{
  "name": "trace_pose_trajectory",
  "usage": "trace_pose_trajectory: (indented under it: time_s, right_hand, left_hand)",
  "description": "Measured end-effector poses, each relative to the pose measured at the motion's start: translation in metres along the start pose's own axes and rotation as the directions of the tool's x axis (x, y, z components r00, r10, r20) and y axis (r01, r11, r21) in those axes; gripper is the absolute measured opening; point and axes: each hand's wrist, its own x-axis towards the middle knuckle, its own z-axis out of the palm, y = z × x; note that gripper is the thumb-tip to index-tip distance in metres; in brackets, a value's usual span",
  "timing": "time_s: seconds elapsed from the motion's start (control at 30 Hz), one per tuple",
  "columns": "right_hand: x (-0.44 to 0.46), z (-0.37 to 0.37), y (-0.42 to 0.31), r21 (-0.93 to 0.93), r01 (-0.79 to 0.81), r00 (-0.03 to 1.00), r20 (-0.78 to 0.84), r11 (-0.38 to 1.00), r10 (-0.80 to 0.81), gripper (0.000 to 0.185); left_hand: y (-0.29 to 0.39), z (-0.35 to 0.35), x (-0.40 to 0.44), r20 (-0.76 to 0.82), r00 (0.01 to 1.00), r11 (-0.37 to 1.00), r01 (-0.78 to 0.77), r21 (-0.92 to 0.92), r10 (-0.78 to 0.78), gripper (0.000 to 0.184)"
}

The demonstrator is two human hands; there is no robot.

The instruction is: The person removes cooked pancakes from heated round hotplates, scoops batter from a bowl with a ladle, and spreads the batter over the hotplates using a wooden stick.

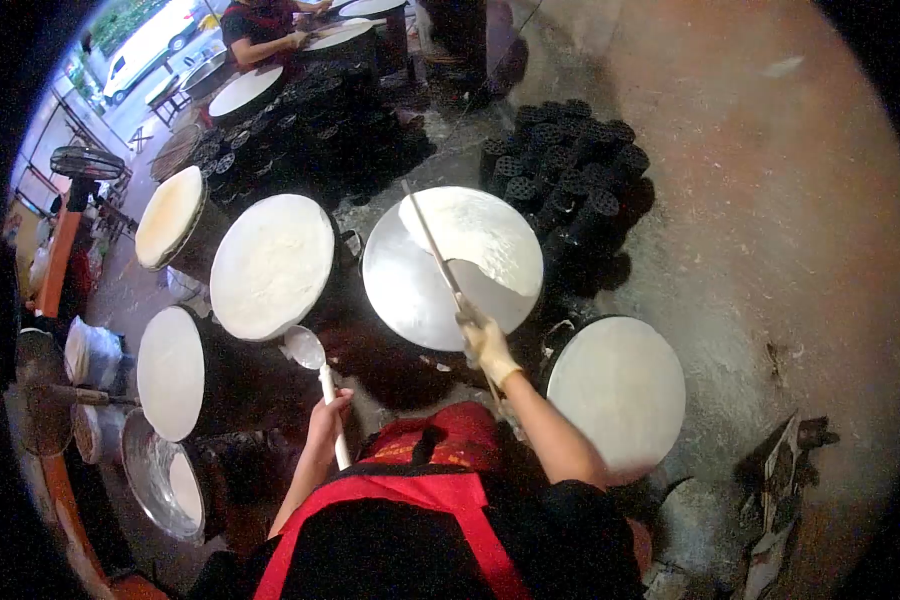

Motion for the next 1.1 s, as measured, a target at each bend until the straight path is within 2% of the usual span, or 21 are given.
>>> trace_pose_trajectory:
  time_s: [0.07,0.1,0.17,0.2,0.23,0.3,0.33,0.4,0.47,0.5,0.53,0.6,0.67,0.7,0.73,0.8,0.83,0.87,0.97,1.0,1.1]
  right_hand:
    - [-0.033,-0.025,-0.019,-0.001,-0.034,0.995,0.099,0.999,0.034,0.04]
    - [-0.022,-0.045,-0.011,0.153,-0.022,1.0,0.018,0.988,0.02,0.039]
    - [-0.014,-0.052,-0.016,-0.002,0.0,0.965,-0.261,1.0,0.0,0.024]
    - [0.005,-0.073,-0.015,0.268,-0.061,0.984,-0.143,0.961,0.102,0.034]
    - [0.017,-0.072,-0.013,0.076,-0.006,0.993,-0.118,0.997,0.015,0.033]
    - [0.037,-0.061,-0.013,-0.149,0.013,1.0,-0.026,0.989,-0.017,0.033]
    - [0.039,-0.044,-0.019,-0.186,-0.032,0.999,0.022,0.982,0.037,0.034]
    - [0.049,-0.041,0.007,-0.129,0.157,0.978,0.161,0.979,-0.135,0.037]
    - [0.053,-0.053,0.019,-0.345,0.18,0.963,0.255,0.921,-0.093,0.036]
    - [0.009,-0.047,-0.035,-0.522,0.068,0.961,0.262,0.85,0.085,0.036]
    - [-0.001,-0.062,-0.037,-0.381,-0.064,0.94,0.288,0.923,0.184,0.042]
    - [0.0,-0.099,-0.049,-0.247,-0.153,0.877,0.413,0.957,0.247,0.044]
    - [0.016,-0.111,-0.056,-0.117,-0.161,0.963,0.199,0.98,0.182,0.044]
    - [0.038,-0.121,-0.043,-0.186,0.028,0.982,0.19,0.982,0.008,0.042]
    - [0.041,-0.109,-0.063,-0.116,-0.116,0.987,0.101,0.986,0.128,0.04]
    - [0.058,-0.103,-0.057,-0.262,0.013,0.976,0.214,0.965,0.045,0.038]
    - [0.064,-0.099,-0.055,-0.396,-0.1,0.951,0.231,0.913,0.205,0.036]
    - [0.063,-0.105,-0.055,-0.385,-0.114,0.93,0.283,0.916,0.235,0.034]
    - [0.016,-0.119,-0.094,-0.351,-0.144,0.852,0.431,0.925,0.297,0.032]
    - [0.026,-0.136,-0.085,-0.324,-0.151,0.858,0.425,0.934,0.286,0.035]
    - [0.071,-0.154,-0.059,-0.328,0.046,0.932,0.355,0.944,0.078,0.045]
  left_hand:
    - [0.004,0.013,-0.005,0.0,1.0,1.0,-0.003,-0.018,0.003,0.016]
    - [0.004,0.02,-0.007,-0.018,1.0,0.999,-0.015,-0.036,0.014,0.016]
    - [-0.006,0.02,-0.005,0.005,1.0,0.998,-0.03,-0.057,0.03,0.016]
    - [-0.009,0.023,-0.009,-0.016,1.0,0.998,-0.022,-0.053,0.021,0.016]
    - [-0.011,0.028,-0.011,-0.037,0.999,0.999,-0.017,-0.051,0.015,0.016]
    - [-0.014,0.034,-0.017,-0.055,0.998,1.0,-0.016,-0.02,0.015,0.016]
    - [-0.016,0.037,-0.018,-0.067,0.998,0.999,-0.003,-0.052,-0.001,0.016]
    - [-0.023,0.039,-0.022,-0.091,0.995,0.994,0.03,-0.106,-0.04,0.015]
    - [-0.024,0.038,-0.026,-0.145,0.987,0.994,0.051,-0.097,-0.065,0.015]
    - [-0.026,0.035,-0.024,-0.16,0.985,0.993,0.041,-0.108,-0.058,0.014]
    - [-0.027,0.033,-0.023,-0.174,0.983,0.992,0.029,-0.119,-0.049,0.014]
    - [-0.02,0.031,-0.028,-0.186,0.981,0.993,0.036,-0.111,-0.057,0.013]
    - [-0.02,0.026,-0.028,-0.185,0.982,0.991,0.022,-0.129,-0.046,0.013]
    - [-0.014,0.029,-0.033,-0.209,0.977,0.994,0.022,-0.105,-0.044,0.013]
    - [-0.012,0.029,-0.036,-0.225,0.973,0.997,0.044,-0.065,-0.058,0.014]
    - [-0.012,0.026,-0.037,-0.259,0.964,0.997,0.052,-0.054,-0.064,0.014]
    - [-0.006,0.031,-0.043,-0.284,0.955,0.996,0.079,-0.05,-0.09,0.014]
    - [-0.009,0.031,-0.043,-0.28,0.96,0.999,0.021,-0.039,-0.031,0.016]
    - [-0.016,0.026,-0.051,-0.279,0.959,0.997,0.056,0.046,-0.041,0.019]
    - [-0.019,0.024,-0.056,-0.277,0.959,0.996,0.073,0.055,-0.055,0.019]
    - [-0.017,0.026,-0.07,-0.291,0.949,0.991,0.136,0.022,-0.123,0.02]
